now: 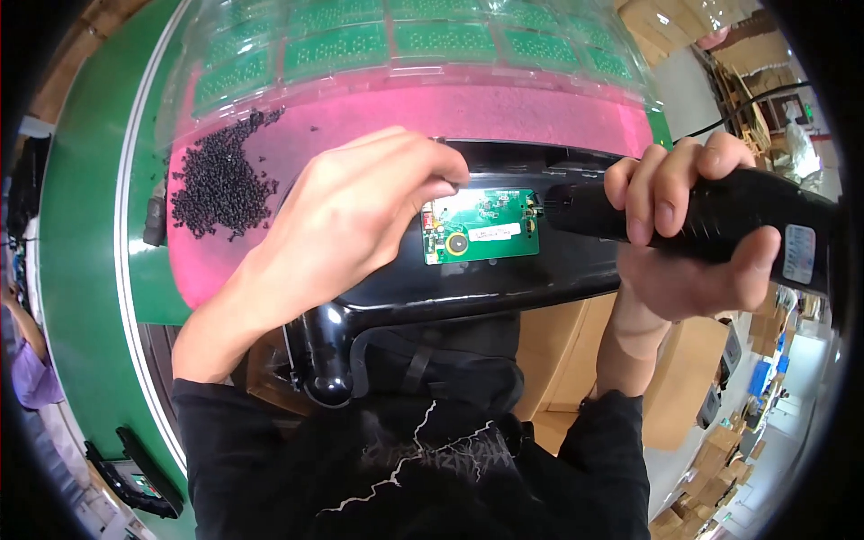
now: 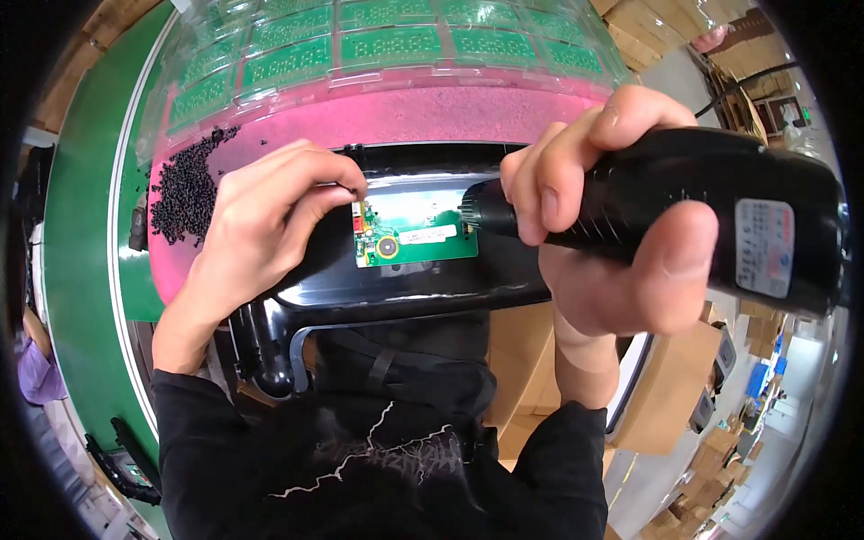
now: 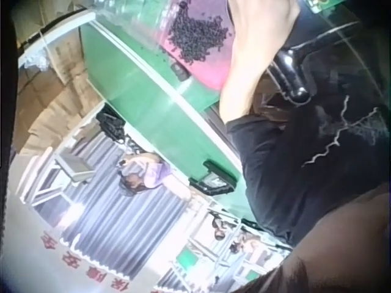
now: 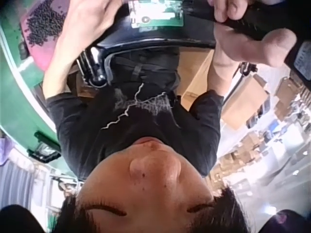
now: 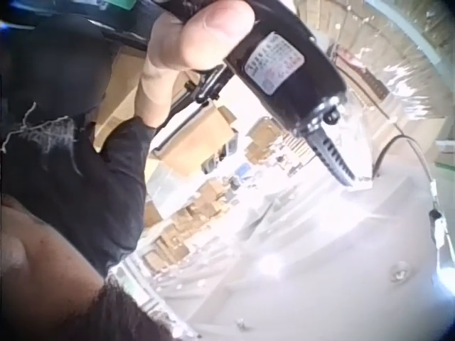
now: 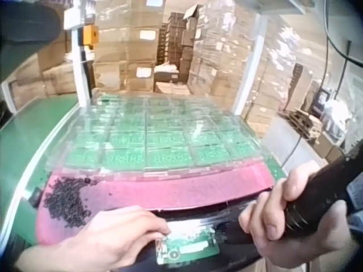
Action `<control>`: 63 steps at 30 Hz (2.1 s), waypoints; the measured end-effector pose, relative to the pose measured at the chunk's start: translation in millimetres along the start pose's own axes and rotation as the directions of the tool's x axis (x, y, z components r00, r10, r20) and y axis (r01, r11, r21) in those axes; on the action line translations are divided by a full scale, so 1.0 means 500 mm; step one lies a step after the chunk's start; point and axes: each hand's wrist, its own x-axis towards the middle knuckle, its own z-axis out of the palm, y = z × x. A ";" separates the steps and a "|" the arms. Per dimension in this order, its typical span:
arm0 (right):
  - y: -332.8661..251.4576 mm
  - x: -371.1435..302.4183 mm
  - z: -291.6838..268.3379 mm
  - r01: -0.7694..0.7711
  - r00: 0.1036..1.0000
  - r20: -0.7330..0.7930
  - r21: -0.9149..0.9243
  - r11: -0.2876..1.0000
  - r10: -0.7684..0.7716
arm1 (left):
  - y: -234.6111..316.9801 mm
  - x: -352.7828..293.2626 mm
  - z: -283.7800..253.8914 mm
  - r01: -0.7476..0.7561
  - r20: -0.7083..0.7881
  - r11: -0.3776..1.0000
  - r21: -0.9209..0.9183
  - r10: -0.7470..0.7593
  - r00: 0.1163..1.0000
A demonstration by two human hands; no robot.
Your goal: Assembling circuit boards into plastic housings using an electric screwdriver and then opening cardboard boxes with a utility knife.
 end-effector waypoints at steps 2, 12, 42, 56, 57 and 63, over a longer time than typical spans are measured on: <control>0.001 -0.002 0.009 -0.039 0.989 -0.143 -0.014 0.999 0.037 | -0.002 -0.005 0.003 0.036 0.068 0.999 -0.028 -0.034 0.997; 0.014 0.017 0.003 -0.125 0.974 -0.196 -0.034 0.992 0.116 | -0.007 -0.003 0.005 0.067 0.320 0.995 -0.075 -0.040 0.947; -0.012 0.023 0.084 0.104 0.992 0.045 0.216 0.971 -0.116 | -0.016 -0.002 -0.011 0.269 0.225 0.910 -0.315 -0.204 0.953; 0.024 0.051 0.079 -0.076 0.972 0.235 0.218 0.973 0.023 | -0.028 -0.009 -0.009 0.210 0.085 0.966 -0.153 -0.199 0.976; 0.042 0.055 0.074 -0.052 0.966 0.260 0.190 0.980 0.000 | -0.031 -0.008 -0.009 0.168 -0.004 0.984 -0.061 -0.169 0.986; 0.059 0.042 0.092 -0.223 0.975 0.040 0.094 0.970 0.220 | -0.031 -0.008 -0.014 0.233 0.023 0.970 -0.076 -0.232 0.973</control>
